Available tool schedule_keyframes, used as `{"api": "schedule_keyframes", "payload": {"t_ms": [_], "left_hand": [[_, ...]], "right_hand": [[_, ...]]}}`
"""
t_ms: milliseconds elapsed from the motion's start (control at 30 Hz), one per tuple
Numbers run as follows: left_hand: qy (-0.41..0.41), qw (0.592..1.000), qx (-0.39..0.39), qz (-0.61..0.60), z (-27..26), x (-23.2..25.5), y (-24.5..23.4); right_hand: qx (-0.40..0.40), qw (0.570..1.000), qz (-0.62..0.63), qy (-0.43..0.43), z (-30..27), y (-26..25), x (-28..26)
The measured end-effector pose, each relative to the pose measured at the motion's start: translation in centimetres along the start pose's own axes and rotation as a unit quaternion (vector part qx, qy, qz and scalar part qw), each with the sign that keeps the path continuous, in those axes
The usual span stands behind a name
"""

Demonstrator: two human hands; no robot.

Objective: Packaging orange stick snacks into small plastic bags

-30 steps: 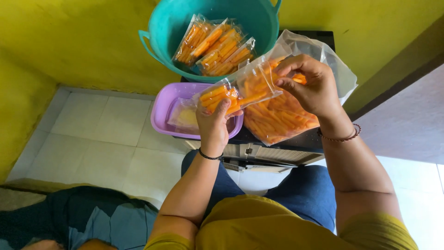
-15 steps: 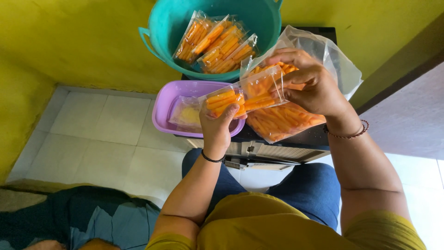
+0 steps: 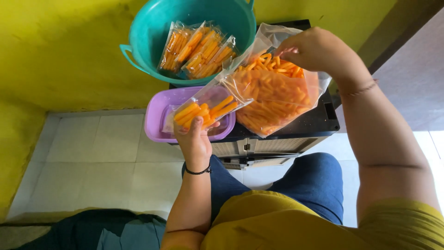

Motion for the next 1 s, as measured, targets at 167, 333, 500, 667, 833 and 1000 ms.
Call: {"api": "schedule_keyframes", "payload": {"t_ms": [167,333,500,667,833,1000], "left_hand": [[0.002,1.0,0.011,0.002,0.2,0.3,-0.6],[0.015,1.0,0.01,-0.009,0.9,0.7,-0.5],[0.007,1.0,0.002,-0.014,1.1,0.3,-0.5],[0.01,1.0,-0.008,-0.028,1.4,0.2,-0.2],[0.004,1.0,-0.006,-0.025,0.8,0.4,0.3],[-0.019,1.0,-0.009,-0.02,0.1,0.1,0.7]], "right_hand": [[-0.147,0.965,-0.186,0.113,2.6,6.3,2.9],[-0.169,0.946,-0.265,0.079,3.8,9.2,3.6],[-0.028,0.984,-0.148,0.093,3.3,4.3,2.5],[0.25,0.946,0.193,-0.071,-3.1,-4.4,-3.4],[0.236,0.867,0.427,-0.099,-6.1,-3.4,-7.0],[0.256,0.829,0.475,-0.151,-6.3,-1.5,-7.9]]}}
Point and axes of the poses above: each hand's wrist, its own z-axis towards the middle knuckle, its own y-axis out of the palm, x = y × z, the point moved 9 cm from there along z, towards the middle knuckle, and after that the axes turned 4 degrees about x, right-handed, at the moved point
